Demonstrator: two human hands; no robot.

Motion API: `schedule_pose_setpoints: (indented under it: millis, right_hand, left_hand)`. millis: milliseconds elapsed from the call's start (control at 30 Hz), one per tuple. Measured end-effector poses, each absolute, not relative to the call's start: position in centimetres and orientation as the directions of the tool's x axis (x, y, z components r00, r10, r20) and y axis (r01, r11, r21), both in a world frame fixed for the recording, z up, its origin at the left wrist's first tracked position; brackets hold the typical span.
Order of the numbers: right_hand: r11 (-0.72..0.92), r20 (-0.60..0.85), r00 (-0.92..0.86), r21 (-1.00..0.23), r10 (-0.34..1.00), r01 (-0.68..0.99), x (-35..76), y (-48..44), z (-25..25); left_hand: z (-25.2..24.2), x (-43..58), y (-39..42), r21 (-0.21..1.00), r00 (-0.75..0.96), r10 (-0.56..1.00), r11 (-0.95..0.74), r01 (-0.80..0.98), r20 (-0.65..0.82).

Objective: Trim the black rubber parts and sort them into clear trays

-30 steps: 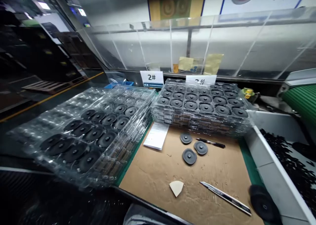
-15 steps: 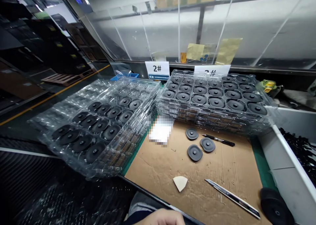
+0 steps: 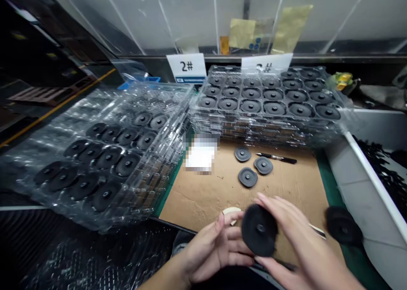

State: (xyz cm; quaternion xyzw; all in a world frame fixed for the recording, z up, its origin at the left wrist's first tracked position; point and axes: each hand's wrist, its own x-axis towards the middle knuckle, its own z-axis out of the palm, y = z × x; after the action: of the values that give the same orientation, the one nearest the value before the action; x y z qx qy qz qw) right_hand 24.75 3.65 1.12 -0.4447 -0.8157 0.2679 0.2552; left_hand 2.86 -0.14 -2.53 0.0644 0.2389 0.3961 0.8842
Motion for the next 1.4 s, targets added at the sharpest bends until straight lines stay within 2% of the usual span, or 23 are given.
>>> schedule_pose_setpoints:
  millis: [67,267,467,533,600,667,733,800,967,1133,1267,1333,1400]
  right_hand:
    - [0.458,0.113,-0.529,-0.668,0.841,0.586,22.2,2.8,0.4]
    - [0.309,-0.027,-0.543,-0.799,0.839,0.517,18.1,1.5,0.2]
    - [0.336,-0.072,-0.652,-0.812,0.754,0.477,18.0,1.7,1.0]
    - [0.318,-0.062,-0.635,-0.825,0.77,0.467,18.3,2.2,0.6]
    - [0.255,-0.068,-0.52,-0.814,0.851,0.523,18.6,3.0,-0.6]
    - [0.18,-0.106,-0.376,-0.74,0.92,0.648,18.4,3.7,-2.7]
    - [0.143,-0.143,-0.305,-0.649,0.942,0.747,17.6,3.9,-5.3]
    - [0.157,-0.145,-0.309,-0.62,0.94,0.769,16.4,3.4,-7.6]
    - [0.247,-0.078,-0.403,-0.681,0.912,0.689,14.4,0.8,-10.0]
    - [0.267,-0.058,-0.455,-0.74,0.889,0.617,15.9,1.1,-9.0]
    - [0.182,-0.049,-0.339,-0.767,0.939,0.616,17.5,3.1,-5.2]
    - [0.168,0.001,-0.271,-0.787,0.963,0.593,17.4,3.4,-2.3]
    - [0.259,0.124,-0.278,-0.809,0.953,0.527,16.5,3.1,0.3]
  left_hand:
    - [-2.5,2.2,0.1,0.31,0.606,0.708,0.705,-0.638,-0.363]
    - [-3.5,0.0,-0.1,0.265,0.678,0.645,0.764,-0.589,-0.351]
    - [-3.8,-1.1,-0.9,0.243,0.677,0.66,0.75,-0.615,-0.327]
    - [-3.4,-1.4,-1.2,0.228,0.633,0.705,0.706,-0.67,-0.32]
    - [-3.0,-1.6,-1.3,0.221,0.545,0.763,0.632,-0.743,-0.348]
    - [-2.7,-1.9,-1.3,0.228,0.432,0.805,0.547,-0.805,-0.406]
    - [-2.5,-2.0,-1.2,0.234,0.331,0.82,0.475,-0.848,-0.467]
    - [-2.4,-2.0,-1.0,0.235,0.255,0.816,0.423,-0.875,-0.519]
    - [-2.2,-1.6,-0.7,0.235,0.168,0.815,0.348,-0.908,-0.555]
    - [-2.2,-1.2,-0.9,0.266,0.156,0.83,0.341,-0.901,-0.536]
    - [-2.2,-0.5,-0.8,0.344,0.17,0.848,0.376,-0.861,-0.502]
    - [-2.2,0.1,-0.8,0.385,0.171,0.857,0.386,-0.838,-0.487]
    - [-2.0,0.6,-0.7,0.435,0.18,0.859,0.41,-0.802,-0.479]
